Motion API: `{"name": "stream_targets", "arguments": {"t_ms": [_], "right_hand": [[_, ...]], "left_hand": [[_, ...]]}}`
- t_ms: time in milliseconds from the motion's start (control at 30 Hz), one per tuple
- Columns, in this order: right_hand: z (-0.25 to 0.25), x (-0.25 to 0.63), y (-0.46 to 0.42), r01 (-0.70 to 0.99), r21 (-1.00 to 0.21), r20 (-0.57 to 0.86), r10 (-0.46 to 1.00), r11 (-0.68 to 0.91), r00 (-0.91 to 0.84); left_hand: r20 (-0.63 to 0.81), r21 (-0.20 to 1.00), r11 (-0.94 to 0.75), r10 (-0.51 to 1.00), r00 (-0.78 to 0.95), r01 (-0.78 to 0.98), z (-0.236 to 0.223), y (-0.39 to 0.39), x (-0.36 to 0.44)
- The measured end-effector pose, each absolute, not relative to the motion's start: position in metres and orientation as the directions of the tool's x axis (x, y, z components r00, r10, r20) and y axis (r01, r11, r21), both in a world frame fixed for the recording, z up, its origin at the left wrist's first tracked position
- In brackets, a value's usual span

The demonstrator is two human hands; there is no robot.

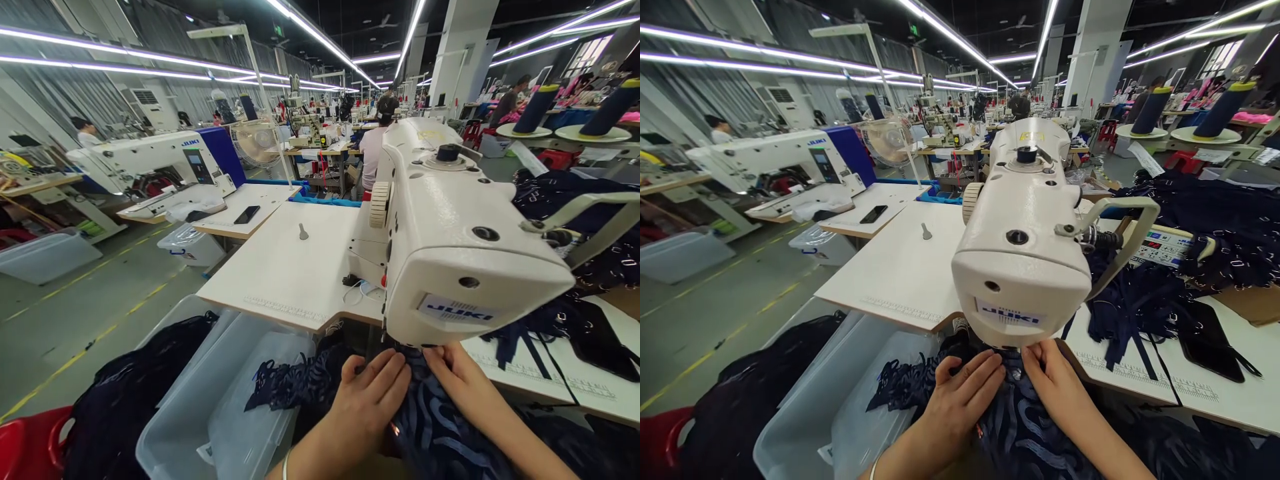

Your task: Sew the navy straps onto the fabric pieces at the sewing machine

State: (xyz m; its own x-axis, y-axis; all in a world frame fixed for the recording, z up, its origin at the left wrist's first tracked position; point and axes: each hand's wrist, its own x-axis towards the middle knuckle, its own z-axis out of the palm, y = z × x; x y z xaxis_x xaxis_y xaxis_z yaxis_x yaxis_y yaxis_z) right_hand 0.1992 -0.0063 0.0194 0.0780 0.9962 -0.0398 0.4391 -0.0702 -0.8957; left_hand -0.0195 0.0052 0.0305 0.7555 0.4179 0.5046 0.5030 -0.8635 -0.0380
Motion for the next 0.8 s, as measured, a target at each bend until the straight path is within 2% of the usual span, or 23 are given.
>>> {"name": "stream_targets", "arguments": {"t_ms": [100,400,800], "right_hand": [[0.014,0.201,-0.002,0.542,-0.835,-0.033,0.991,-0.098,0.128],[0.011,0.201,0.000,0.614,-0.789,0.069,0.987,-0.034,0.143],[0.018,0.201,0.001,0.576,-0.813,-0.014,0.991,-0.086,0.130]], "left_hand": [[0.508,-0.024,-0.841,0.456,0.731,0.540,0.028,0.005,-0.019],[0.513,-0.107,-0.838,0.415,0.751,0.535,0.021,0.007,-0.015],[0.557,-0.123,-0.821,0.407,0.724,0.557,0.018,0.007,-0.013]]}}
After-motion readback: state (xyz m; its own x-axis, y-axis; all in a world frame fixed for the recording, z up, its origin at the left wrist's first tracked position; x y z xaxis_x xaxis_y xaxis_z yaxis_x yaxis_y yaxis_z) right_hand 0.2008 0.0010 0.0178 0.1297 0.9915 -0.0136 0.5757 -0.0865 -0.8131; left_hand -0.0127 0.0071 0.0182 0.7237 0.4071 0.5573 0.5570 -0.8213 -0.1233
